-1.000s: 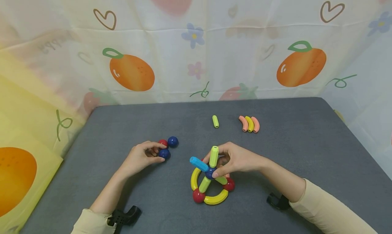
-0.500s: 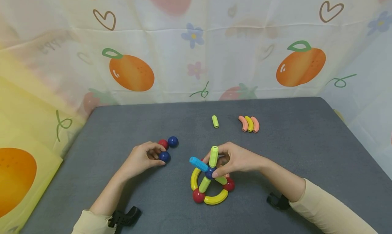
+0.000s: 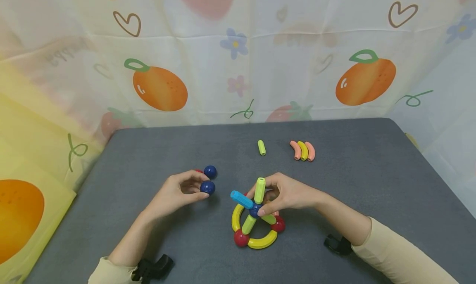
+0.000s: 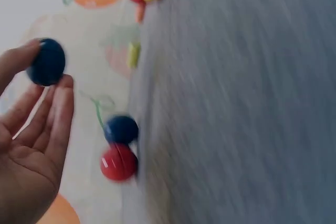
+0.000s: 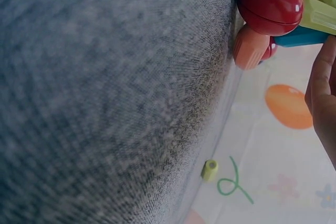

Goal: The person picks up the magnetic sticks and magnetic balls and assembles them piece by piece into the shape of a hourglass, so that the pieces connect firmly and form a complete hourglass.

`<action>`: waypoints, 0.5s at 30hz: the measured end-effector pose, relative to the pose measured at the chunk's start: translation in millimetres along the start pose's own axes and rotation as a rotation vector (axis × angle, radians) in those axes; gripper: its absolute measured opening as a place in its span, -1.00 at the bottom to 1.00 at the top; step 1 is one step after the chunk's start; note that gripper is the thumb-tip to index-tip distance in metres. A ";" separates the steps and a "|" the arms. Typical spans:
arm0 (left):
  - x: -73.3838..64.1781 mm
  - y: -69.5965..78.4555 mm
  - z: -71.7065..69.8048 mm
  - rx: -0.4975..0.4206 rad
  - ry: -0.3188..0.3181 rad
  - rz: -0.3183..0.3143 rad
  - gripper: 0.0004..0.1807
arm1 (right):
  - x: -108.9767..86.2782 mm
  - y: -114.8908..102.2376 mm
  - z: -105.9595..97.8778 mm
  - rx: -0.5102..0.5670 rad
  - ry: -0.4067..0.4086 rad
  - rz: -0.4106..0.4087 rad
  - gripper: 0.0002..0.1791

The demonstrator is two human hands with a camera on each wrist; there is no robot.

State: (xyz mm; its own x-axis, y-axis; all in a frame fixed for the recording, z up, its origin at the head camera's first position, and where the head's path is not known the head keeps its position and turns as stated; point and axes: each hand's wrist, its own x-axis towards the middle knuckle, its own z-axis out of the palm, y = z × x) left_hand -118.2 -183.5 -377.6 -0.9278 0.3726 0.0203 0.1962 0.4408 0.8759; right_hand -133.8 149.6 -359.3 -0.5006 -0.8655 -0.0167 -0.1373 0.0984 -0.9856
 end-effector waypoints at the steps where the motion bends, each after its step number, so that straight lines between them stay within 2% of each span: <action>1: -0.3 5.2 1.9 -0.046 -0.008 0.018 -0.65 | -0.1 -0.1 0.0 -0.001 0.001 0.001 -0.61; 4: -1.3 21.5 8.6 -0.155 -0.026 0.090 -0.64 | 0.1 -0.5 0.2 -0.002 0.006 0.013 -0.61; 7: -2.7 37.7 15.7 -0.226 -0.047 0.168 -0.64 | 0.0 -0.7 0.1 -0.007 0.011 0.025 -0.61; 11: -5.0 54.1 24.8 -0.275 -0.067 0.239 -0.64 | -0.3 -0.6 -0.2 -0.011 0.016 0.036 -0.61; 15: -6.4 61.7 30.5 -0.288 -0.064 0.267 -0.65 | -0.2 -0.2 -0.3 -0.007 0.018 0.046 -0.60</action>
State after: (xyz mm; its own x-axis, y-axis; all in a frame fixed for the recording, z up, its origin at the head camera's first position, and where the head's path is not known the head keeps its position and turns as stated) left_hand -90.5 -133.8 -338.4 -0.8328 0.4970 0.2437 0.3225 0.0779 0.9434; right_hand -133.9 149.9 -359.1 -0.5219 -0.8510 -0.0583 -0.1200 0.1410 -0.9827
